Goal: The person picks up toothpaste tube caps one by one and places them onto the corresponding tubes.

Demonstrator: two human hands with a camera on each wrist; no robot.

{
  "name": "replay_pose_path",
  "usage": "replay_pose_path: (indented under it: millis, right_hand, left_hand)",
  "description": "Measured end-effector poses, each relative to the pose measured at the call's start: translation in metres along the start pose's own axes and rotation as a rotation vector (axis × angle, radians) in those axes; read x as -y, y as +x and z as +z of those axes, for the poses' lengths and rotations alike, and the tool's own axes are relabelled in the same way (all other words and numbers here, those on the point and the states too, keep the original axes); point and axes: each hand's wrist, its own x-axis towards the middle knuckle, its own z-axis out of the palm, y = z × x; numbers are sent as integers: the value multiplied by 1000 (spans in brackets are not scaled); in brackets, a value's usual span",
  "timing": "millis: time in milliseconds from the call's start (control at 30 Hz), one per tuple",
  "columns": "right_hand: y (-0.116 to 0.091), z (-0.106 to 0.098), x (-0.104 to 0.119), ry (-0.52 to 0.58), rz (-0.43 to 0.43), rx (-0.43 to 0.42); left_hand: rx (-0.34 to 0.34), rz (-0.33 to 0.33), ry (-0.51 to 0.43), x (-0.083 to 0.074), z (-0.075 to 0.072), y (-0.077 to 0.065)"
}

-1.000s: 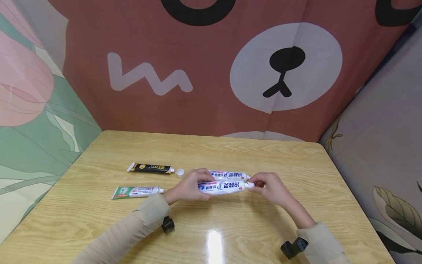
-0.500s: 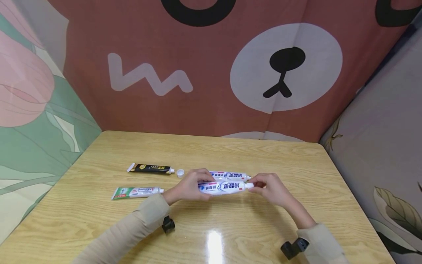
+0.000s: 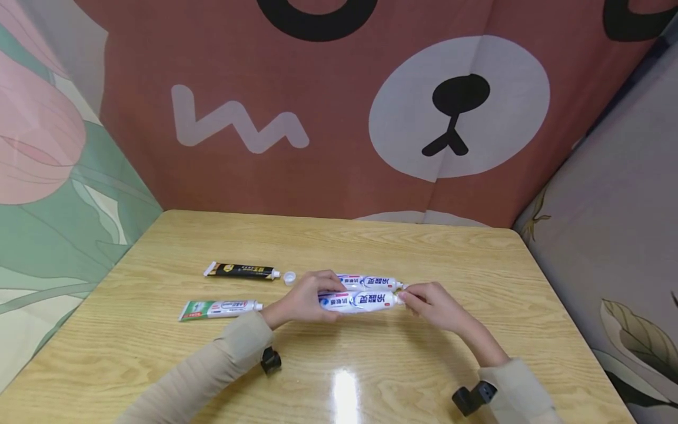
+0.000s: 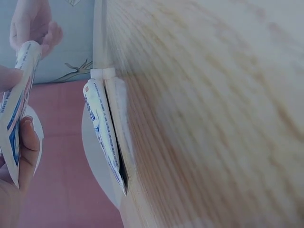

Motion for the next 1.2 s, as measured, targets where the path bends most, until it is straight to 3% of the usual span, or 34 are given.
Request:
replay_pose_path:
  millis: [333,833,1033,1200]
  right_hand:
    - [-2,-2,7,-46,76,-185]
    - [-2,3,-3,-89,20,-219]
    - [-2,4,-6,-66,-5,-192]
    - [-4,4,-6,-28,55,-147]
  left_hand:
    - [-32,-7,10,4,-2,-1]
    - [-31,6,-27,3,0,-2]
    - [-31,22,-36,3,1,-3]
    - [-27,2,-52,3,4,-5]
